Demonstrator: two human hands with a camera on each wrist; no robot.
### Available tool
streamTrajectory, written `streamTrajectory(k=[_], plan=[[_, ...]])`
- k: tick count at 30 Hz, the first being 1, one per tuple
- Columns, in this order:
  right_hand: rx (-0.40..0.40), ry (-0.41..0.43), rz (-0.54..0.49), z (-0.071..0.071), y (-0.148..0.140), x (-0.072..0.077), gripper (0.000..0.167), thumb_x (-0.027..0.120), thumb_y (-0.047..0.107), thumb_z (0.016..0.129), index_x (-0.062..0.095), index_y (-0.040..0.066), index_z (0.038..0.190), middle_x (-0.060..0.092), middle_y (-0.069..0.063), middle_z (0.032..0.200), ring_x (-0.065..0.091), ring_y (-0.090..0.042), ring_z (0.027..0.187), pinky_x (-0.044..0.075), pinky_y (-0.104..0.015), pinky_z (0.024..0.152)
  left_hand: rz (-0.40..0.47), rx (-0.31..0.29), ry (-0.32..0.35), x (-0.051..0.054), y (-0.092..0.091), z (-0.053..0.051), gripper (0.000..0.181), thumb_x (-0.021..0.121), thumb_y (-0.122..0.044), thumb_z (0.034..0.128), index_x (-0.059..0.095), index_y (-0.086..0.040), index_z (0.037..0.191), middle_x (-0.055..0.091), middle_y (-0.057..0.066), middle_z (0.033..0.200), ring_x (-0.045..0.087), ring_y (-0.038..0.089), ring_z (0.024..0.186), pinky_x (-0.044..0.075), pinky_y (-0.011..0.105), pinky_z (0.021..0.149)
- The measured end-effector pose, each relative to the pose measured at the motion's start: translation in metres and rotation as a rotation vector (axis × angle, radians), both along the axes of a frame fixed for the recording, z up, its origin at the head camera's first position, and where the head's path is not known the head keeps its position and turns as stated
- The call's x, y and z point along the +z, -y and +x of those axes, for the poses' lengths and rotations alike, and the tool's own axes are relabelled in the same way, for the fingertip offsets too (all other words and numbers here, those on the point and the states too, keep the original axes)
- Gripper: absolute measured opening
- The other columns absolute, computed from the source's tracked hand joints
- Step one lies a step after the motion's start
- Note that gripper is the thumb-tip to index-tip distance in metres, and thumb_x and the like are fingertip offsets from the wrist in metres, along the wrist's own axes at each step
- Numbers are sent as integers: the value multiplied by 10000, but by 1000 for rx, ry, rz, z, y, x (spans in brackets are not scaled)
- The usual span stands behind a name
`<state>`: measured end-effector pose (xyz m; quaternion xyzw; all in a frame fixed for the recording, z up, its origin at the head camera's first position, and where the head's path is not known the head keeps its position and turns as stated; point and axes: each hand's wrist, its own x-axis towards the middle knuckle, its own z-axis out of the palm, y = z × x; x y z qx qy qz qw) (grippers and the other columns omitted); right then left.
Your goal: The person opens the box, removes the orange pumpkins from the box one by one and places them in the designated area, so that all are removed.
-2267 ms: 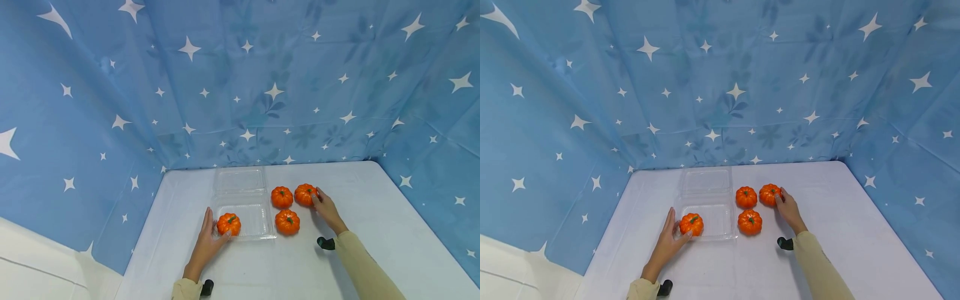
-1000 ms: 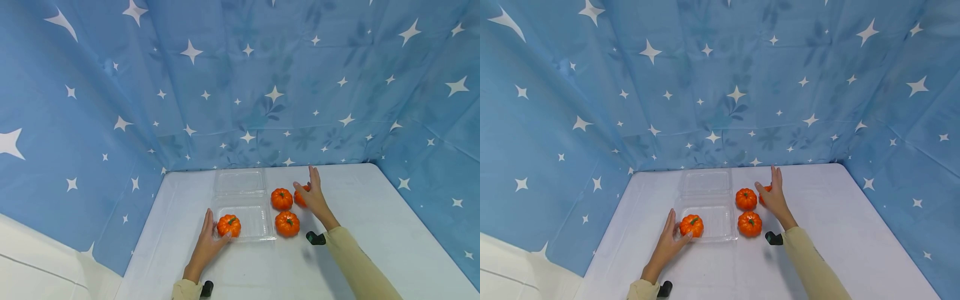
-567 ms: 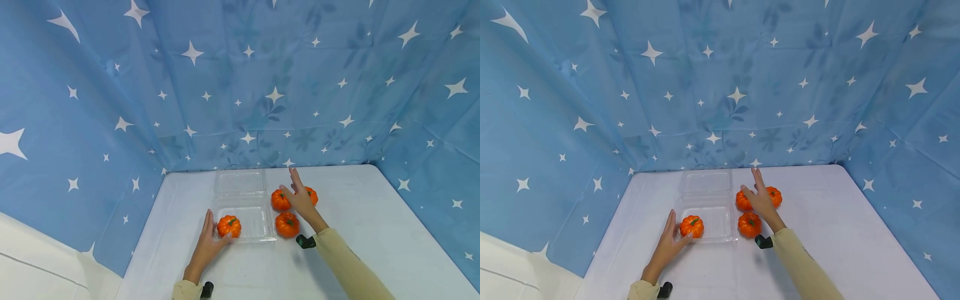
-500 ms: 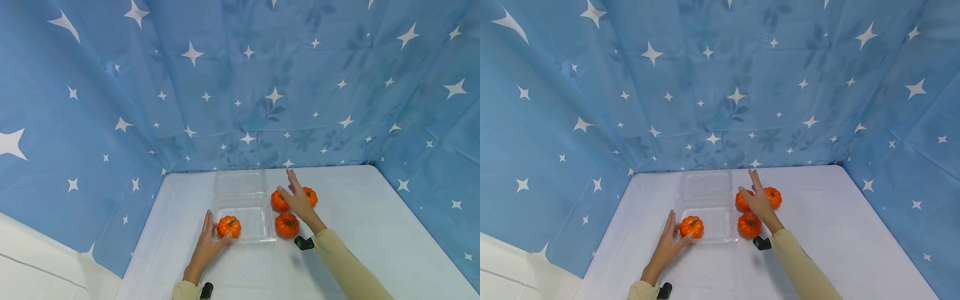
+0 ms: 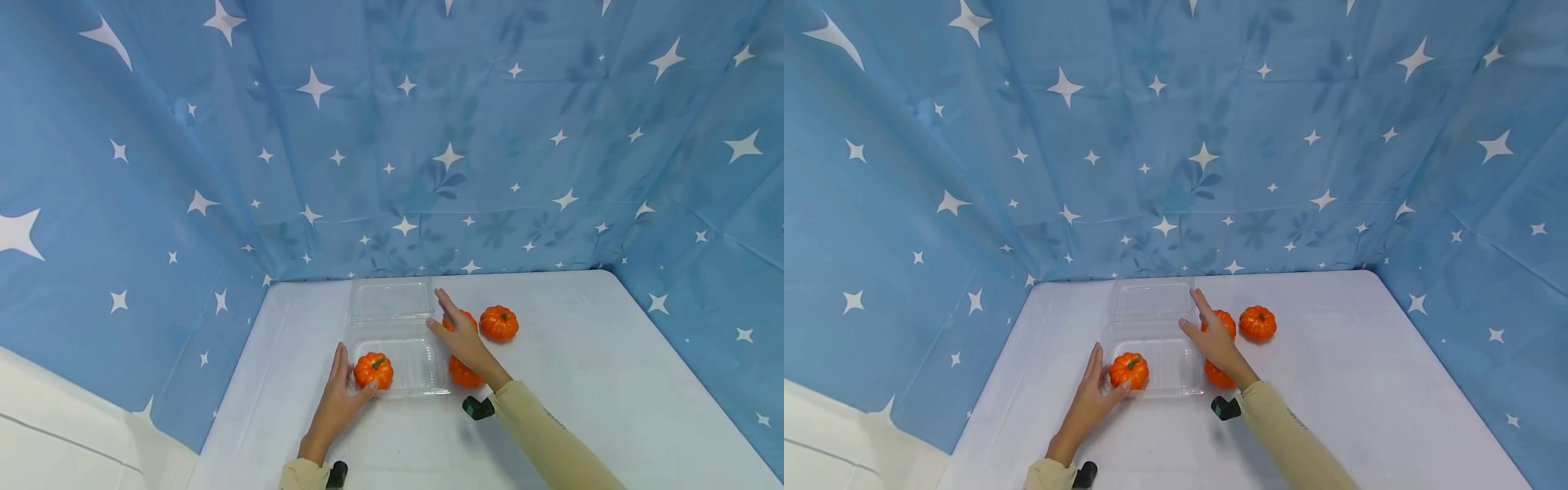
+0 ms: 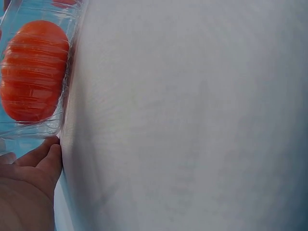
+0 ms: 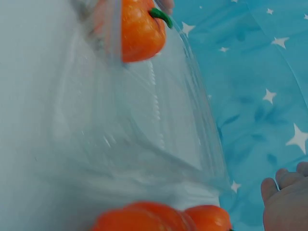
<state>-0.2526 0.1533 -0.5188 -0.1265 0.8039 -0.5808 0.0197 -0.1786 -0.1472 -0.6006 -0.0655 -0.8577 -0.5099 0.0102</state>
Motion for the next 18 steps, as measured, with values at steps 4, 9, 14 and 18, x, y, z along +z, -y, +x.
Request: streamTrajectory(k=[4,9,14,18], plan=[[38,-18,-28,3,10,-7,761,627,282,1103,222,96,1720,196,-124,1773,275,-399,1585,287,-546,1251,0,5,1,0,-1,0,1143,794,-509,953,91,-33,1718,24,115,1796,456,419,1484,371,508,1196],[97,-4,-67,9,21,-13,740,624,245,1105,237,70,1711,182,-138,1774,249,-364,1600,276,-513,1260,1,10,8,-1,-2,0,1141,789,-519,955,87,-48,1722,20,97,1798,454,413,1487,366,500,1205],[130,25,-63,14,34,-23,703,621,218,1102,284,75,1702,194,-149,1769,250,-380,1597,277,-529,1258,-5,8,-3,-3,-1,-2,1139,787,-516,959,83,-49,1722,18,114,1797,450,431,1485,361,510,1206],[191,32,-8,16,45,-27,692,609,233,1103,293,85,1701,192,-162,1765,238,-367,1602,282,-531,1254,0,2,-11,-5,0,-3,1137,786,-511,961,83,-38,1720,21,121,1796,451,439,1482,364,511,1204]])
